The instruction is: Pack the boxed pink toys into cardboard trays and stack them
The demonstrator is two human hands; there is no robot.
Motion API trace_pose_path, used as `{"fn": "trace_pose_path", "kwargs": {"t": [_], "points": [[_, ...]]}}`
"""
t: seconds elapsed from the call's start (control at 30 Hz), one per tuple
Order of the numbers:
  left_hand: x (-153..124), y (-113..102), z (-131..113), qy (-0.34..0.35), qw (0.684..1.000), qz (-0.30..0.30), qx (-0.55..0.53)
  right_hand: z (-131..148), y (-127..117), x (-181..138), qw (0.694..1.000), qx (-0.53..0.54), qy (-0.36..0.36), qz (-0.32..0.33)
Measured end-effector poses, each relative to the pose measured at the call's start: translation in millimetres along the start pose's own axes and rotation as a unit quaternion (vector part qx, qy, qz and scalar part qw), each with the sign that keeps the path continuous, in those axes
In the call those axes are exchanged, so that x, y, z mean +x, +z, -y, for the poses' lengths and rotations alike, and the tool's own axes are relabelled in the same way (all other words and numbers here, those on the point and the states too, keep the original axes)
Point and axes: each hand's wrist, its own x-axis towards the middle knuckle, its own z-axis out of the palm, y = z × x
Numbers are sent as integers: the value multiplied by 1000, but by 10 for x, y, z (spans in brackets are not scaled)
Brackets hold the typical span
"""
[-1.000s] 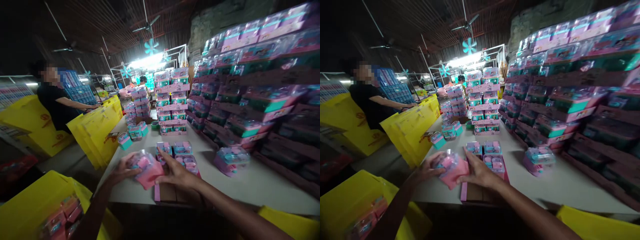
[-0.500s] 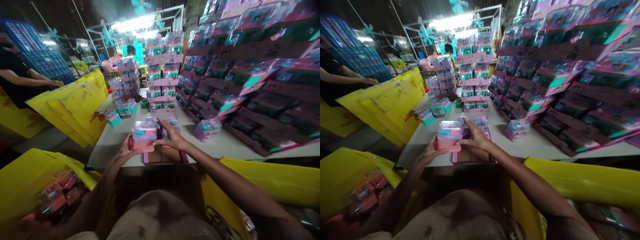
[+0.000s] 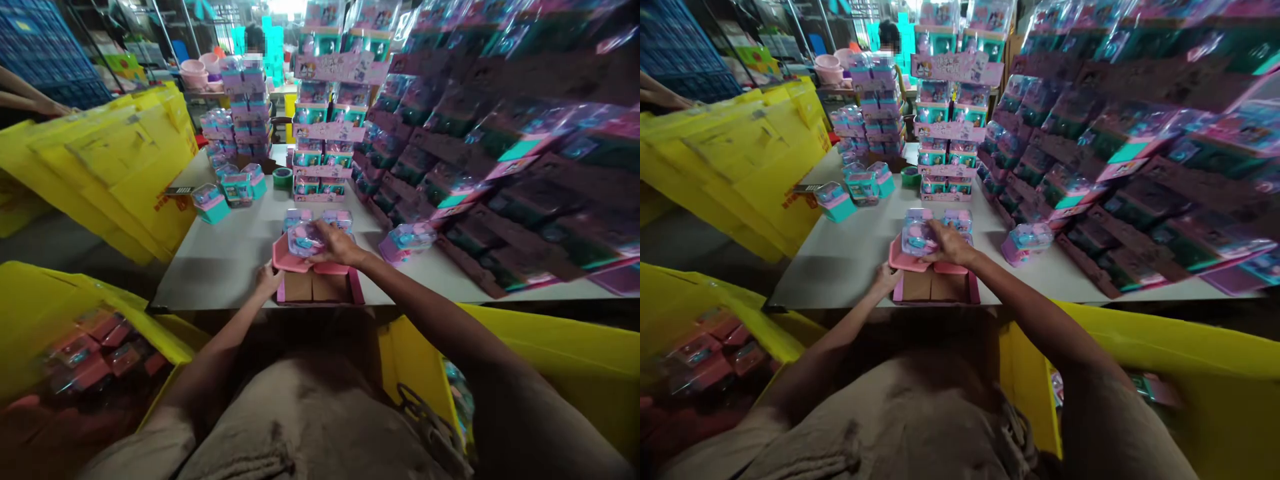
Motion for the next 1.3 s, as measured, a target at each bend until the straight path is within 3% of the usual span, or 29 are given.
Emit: {"fn": "trace_pose_path", "kwargs": {"t": [0.27,0.47,0.6,0.67,0.77,0.83,0.9,1.13,1.3], "points": [[-41,-16,43,10,999,0,-40,-16,76,201,989,-114,-18,94],[-13,32,91,14,1000,5,-25,137,267,441,975,-173,-15,139],[58,-133,103,34,999,28,12,173,206,478,976,-162,-29,144],[130,-297,34,78,996,-33,11,113,83,375,982,-142,-43,116],[274,-493,-209,249,963,-98,24,-52,-96,111,984,-163,-42,49],[373,-519,-409,353,931,-45,76,-184,-160,-65,976,-211,-44,45],[470,-480,-559,395,908,10,138,-312,-182,-194,966,-244,-50,68],[742,-348,-616,440,868,90,212,-514,-180,-248,969,-231,-46,77],[564,-300,-728,418,874,81,232,-440,-160,-173,974,-199,-60,93]]}}
